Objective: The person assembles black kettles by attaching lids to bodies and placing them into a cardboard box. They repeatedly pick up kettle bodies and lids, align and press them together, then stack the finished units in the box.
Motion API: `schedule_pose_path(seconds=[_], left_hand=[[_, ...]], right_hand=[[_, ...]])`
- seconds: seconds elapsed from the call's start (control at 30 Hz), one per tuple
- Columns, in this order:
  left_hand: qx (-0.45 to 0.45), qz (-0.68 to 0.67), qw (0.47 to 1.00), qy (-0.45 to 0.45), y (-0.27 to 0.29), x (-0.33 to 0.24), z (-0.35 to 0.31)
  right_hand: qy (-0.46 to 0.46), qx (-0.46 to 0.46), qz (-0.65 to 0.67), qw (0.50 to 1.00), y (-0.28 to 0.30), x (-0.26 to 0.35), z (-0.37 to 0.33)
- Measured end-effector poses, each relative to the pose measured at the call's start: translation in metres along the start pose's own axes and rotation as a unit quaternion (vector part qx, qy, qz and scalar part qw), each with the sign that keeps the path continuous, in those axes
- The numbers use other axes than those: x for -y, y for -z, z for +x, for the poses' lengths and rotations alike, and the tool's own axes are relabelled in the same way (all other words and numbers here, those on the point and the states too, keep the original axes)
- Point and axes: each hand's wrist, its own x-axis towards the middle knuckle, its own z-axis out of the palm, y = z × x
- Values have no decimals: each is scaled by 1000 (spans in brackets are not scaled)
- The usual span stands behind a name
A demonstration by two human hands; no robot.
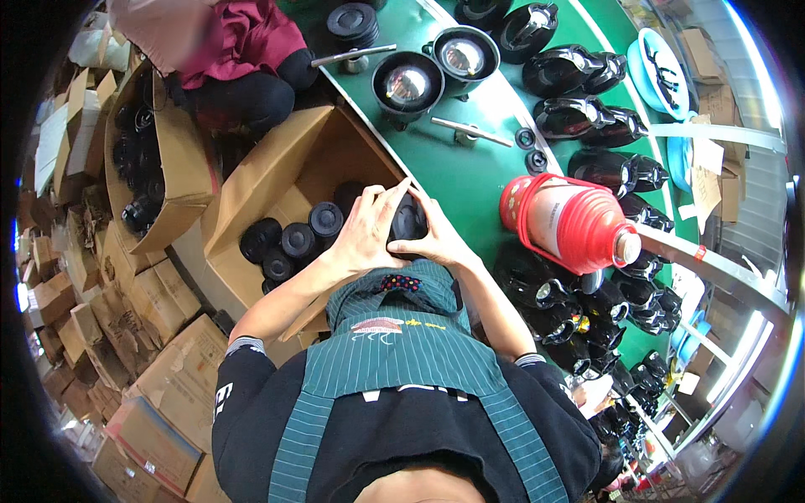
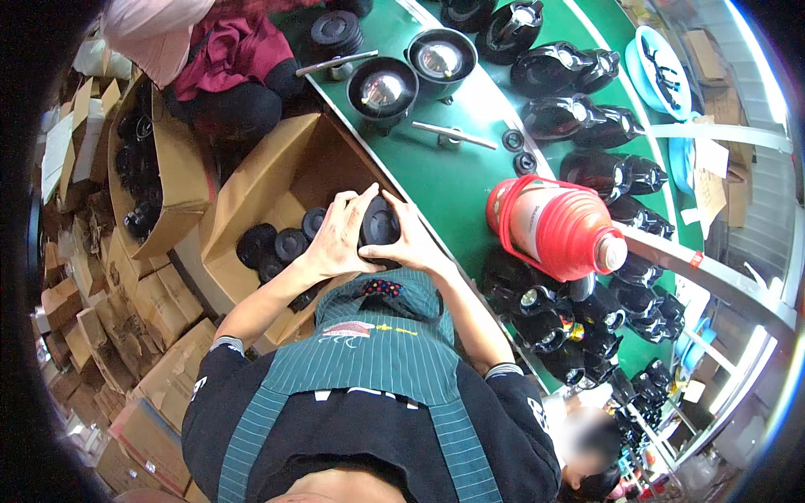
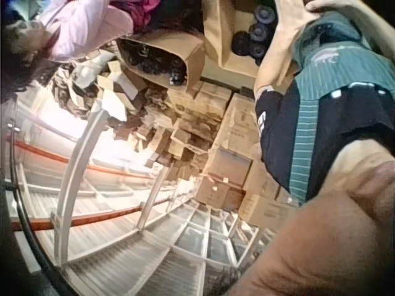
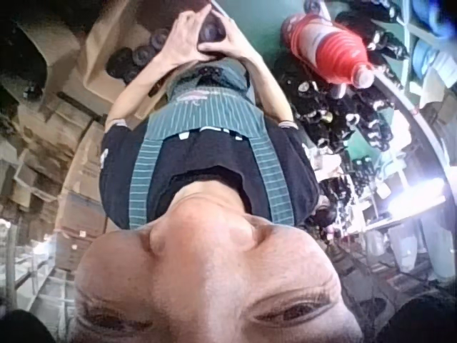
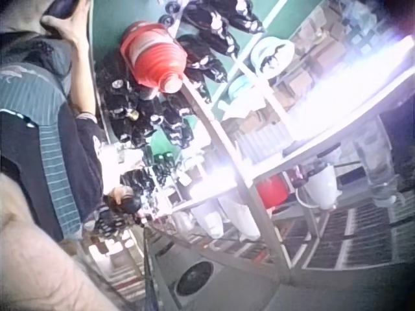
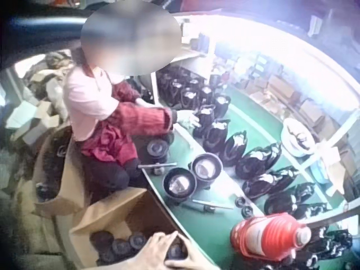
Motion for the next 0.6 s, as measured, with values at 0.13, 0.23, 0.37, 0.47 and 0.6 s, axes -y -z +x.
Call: schedule_pose_path(seconds=[0.13, 0.23, 0.37, 0.47, 0.6], left_hand=[[-72, -57, 995, -31, -9, 7, 20], [-177, -31, 982, -51, -9, 5, 40], [-281, -92, 955, 32, 0, 11, 44], [-279, -29, 955, 102, -1, 24, 18], [-228, -65, 965, 116, -16, 26, -19]], right_hand=[[-14, -16, -13, 1000, 25, 7, 15], [33, -12, -16, 999, 41, 25, 41], [135, -195, -139, 962, 80, 62, 93], [169, -199, -312, 914, 95, 98, 148], [164, -44, -517, 839, 95, 81, 219]])
